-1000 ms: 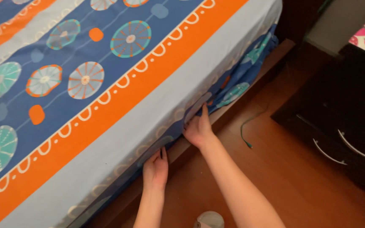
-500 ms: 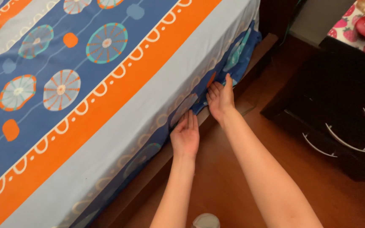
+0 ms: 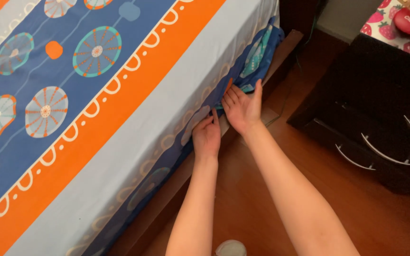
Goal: The person places a patterned fitted sheet over a mattress and smooths it across the surface. They walk around the bed to tuck the sheet under the mattress at each corner and along the sides, then pat the top to flatten it. The person briefly picks up a pile of blankets from the floor near the end.
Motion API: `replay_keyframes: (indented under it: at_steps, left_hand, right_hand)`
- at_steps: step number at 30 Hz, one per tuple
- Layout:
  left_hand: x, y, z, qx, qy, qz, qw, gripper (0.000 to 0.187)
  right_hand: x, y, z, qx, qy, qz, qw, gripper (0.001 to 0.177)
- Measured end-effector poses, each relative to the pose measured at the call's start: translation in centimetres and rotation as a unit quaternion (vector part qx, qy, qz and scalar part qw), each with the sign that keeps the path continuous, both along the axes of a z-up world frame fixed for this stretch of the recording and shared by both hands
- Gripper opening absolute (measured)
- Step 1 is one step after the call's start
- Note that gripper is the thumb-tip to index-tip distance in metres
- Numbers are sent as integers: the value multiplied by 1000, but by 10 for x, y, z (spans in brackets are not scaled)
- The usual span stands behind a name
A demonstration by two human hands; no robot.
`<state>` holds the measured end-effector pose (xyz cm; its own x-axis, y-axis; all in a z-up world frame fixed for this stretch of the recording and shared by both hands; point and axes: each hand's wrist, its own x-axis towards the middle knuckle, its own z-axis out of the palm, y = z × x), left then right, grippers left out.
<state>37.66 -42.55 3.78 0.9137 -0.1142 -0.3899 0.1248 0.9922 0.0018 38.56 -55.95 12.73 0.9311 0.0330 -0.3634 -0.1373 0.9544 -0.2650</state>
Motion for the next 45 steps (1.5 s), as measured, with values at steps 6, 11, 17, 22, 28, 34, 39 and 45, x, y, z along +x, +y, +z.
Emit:
replay_keyframes:
  at_steps: [6,11,17,22,28,34,39,45]
  left_hand:
    - [-26,-4,67,-9,3,15,1000,53]
    - [-11,-7,-20,6,0,21,1000,51]
    - [-16,-7,39,68,-15,12,998,48]
    - [10,-17,35,72,-46,-27,996,45]
    - [8,-14,54,61,-40,-62,995,49]
    - [4,-16,50,37,-16,-43,998,46]
    - [14,-7,10,51,-37,-54,997,48]
    - [6,-11,41,55,-49,-46,996,46]
  right_hand:
    - [64,-6,-30,-25,15,8,1000,120]
    - [59,-38,-12,-121,34,104,987,117]
    - [3,-17,47,-233,80,-15,969,99]
    - [50,-3,29,-562,-13,-50,825,88]
    - [68,-17,65,-236,55,-171,955,106]
    - [96,-38,28,-12,-1,-165,986,113]
    - [99,-51,-17,-42,-48,-134,989,90]
    - [76,-66,19,-117,65,16,991,109]
